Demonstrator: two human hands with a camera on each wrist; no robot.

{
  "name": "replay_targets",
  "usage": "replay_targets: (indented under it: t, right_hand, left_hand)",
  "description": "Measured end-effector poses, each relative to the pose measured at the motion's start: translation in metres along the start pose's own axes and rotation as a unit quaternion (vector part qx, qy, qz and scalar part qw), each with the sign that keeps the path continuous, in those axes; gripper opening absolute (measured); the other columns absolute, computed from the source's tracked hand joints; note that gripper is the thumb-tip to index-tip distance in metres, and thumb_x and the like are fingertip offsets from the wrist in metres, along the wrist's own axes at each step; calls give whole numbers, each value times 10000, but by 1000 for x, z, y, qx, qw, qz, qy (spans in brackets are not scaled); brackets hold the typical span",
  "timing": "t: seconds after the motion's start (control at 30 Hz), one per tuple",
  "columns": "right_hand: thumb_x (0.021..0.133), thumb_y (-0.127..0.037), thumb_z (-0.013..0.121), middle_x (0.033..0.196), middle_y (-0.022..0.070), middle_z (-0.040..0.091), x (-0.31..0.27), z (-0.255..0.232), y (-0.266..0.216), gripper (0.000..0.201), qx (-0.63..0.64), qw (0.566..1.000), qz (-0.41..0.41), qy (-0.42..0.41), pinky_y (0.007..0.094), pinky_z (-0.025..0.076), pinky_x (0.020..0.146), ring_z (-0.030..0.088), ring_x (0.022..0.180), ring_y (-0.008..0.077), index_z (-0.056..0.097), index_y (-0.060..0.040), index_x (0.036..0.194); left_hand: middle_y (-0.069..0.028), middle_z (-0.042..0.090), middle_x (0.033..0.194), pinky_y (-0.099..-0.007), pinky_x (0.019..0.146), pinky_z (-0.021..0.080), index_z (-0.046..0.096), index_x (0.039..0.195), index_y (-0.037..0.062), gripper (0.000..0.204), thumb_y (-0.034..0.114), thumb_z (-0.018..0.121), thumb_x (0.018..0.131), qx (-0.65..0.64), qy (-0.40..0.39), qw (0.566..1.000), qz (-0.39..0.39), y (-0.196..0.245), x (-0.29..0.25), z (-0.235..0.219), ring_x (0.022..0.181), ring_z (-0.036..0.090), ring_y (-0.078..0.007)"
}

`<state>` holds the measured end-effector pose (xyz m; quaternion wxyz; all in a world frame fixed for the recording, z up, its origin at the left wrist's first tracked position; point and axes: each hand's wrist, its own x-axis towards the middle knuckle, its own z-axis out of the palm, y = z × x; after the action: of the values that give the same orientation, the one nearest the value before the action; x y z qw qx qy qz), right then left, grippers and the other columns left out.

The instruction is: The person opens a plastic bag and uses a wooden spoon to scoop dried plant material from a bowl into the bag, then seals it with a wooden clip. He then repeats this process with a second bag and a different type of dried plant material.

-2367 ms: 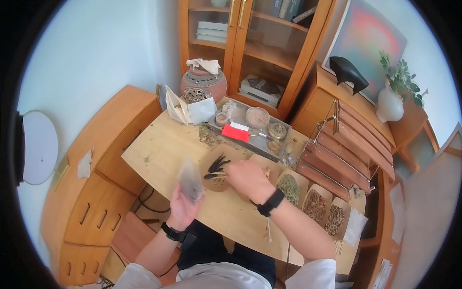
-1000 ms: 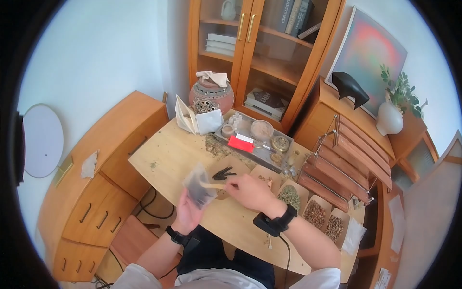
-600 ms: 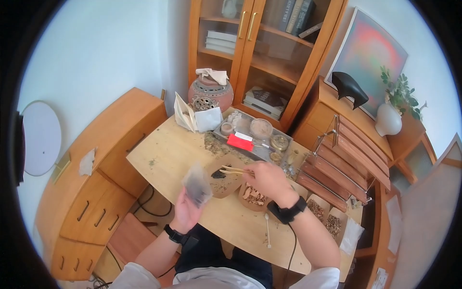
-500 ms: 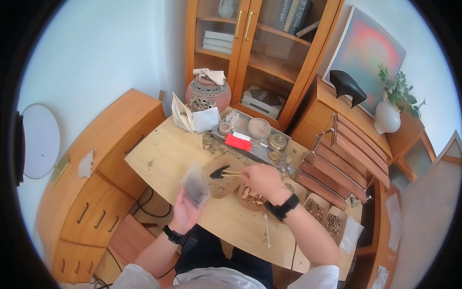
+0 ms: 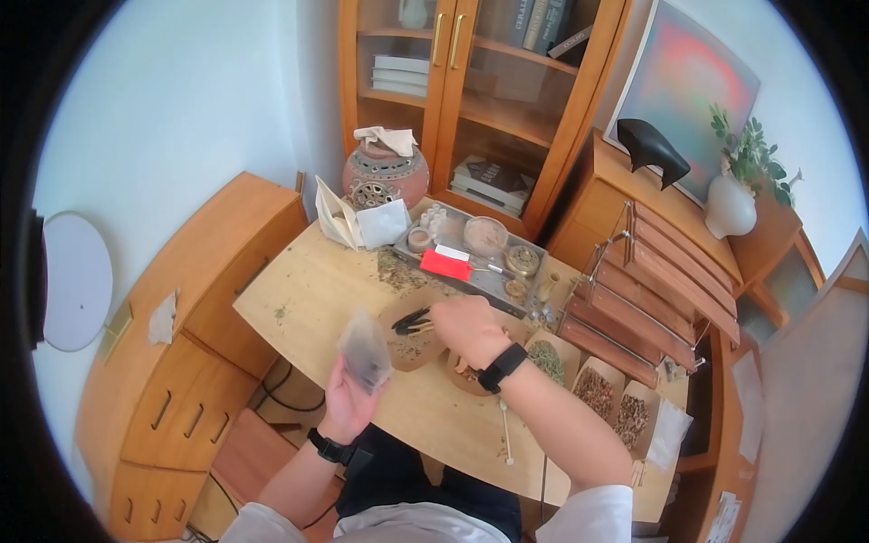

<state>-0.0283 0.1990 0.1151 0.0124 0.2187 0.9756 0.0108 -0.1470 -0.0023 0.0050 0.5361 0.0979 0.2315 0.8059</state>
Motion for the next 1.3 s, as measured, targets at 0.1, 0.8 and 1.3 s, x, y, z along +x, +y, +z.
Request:
replay_targets:
  t: [0.1,0.8,1.3]
  right_hand:
    - [815,-93,569,830,182,713,3,-4,-4,179,-27,1000,-16,-3,419,560,697,708,821,342,730,-17,810]
    - [966,-279,590,858,155,697,-52,-48,0,269,370,928,15,-48,346,502,706,661,772,284,705,-57,1064]
    - [907,-275,636,941,144,709,-46,-22,28,235,125,988,67,56,427,533,775,675,898,332,728,-89,1017]
  left_hand:
    - [-4,463,1460,-422,1073,320,368,1483,191,501,437,349,1047,6,11,1000,0,0,0,2,1321,427,-213]
    - [-50,413,1515,-442,1156,296,305,1519,126,546,419,332,1059,-11,-14,1000,7,-1,1,1,1392,388,-243]
    - [-51,393,1536,-447,1168,278,302,1527,128,548,412,334,1059,-23,-16,1000,9,-4,3,-8,1421,354,-245]
